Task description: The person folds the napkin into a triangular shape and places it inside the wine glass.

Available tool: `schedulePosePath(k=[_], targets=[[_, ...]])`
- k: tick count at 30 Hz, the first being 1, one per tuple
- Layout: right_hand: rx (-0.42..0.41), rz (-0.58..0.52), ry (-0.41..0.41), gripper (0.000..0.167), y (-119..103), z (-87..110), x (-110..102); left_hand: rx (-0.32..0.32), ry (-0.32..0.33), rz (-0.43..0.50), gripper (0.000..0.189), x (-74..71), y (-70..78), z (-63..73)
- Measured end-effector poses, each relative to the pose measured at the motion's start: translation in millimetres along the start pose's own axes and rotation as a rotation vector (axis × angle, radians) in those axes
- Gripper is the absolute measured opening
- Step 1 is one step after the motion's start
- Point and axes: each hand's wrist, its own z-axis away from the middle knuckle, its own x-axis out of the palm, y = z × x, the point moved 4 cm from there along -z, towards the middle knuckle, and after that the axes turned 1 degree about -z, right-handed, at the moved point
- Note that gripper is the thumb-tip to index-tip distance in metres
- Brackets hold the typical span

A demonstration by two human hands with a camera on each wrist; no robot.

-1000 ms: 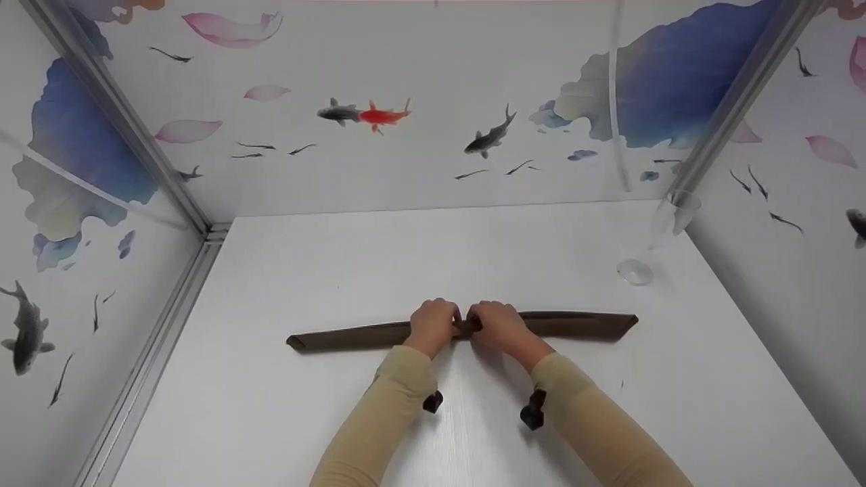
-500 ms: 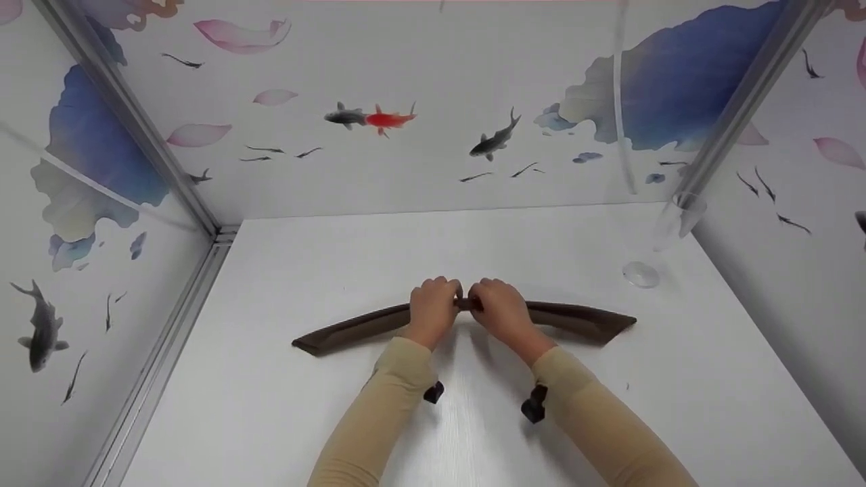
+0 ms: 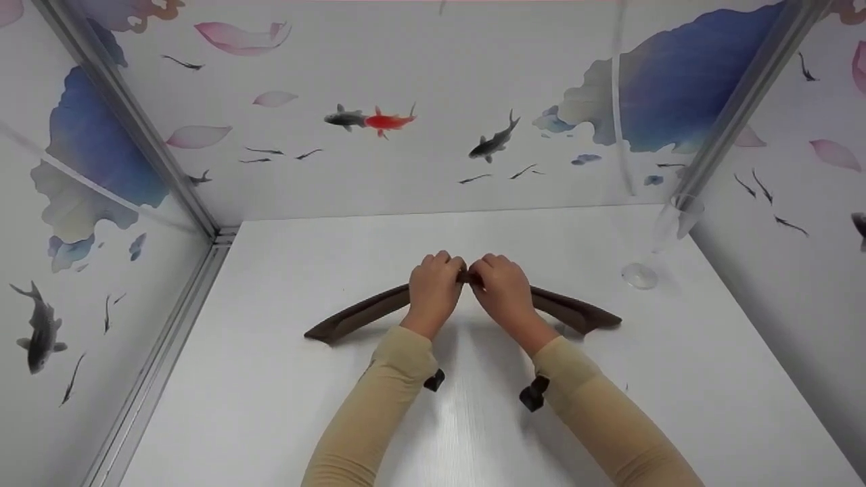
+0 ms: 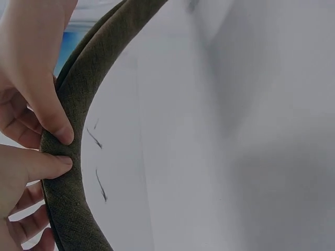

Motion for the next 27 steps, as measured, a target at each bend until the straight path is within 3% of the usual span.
schedulePosePath(k=[5,14,17,20,27], targets=[[-0.003,0.011,0.098,0.015,-5,-9.0,-12,0.008,0.119,0.044,0.003,-17.6,2.4,-9.2],[0.021,0.031,0.155,0.015,-5,-22.7,-28,0.008,0.195,0.099,0.003,-31.3,7.7,-15.3],[0.016,0.034,0.18,0.015,-2,-26.6,-34,0.022,0.166,0.141,0.006,-36.7,9.7,-17.1],[0.004,0.042,0.208,0.014,2,-29.6,-40,0.017,0.109,0.242,0.008,-43.3,9.3,-20.9],[-0.074,0.055,0.259,0.01,1,-38.0,-56,-0.061,-0.06,0.505,0.013,-58.6,1.5,-34.2]])
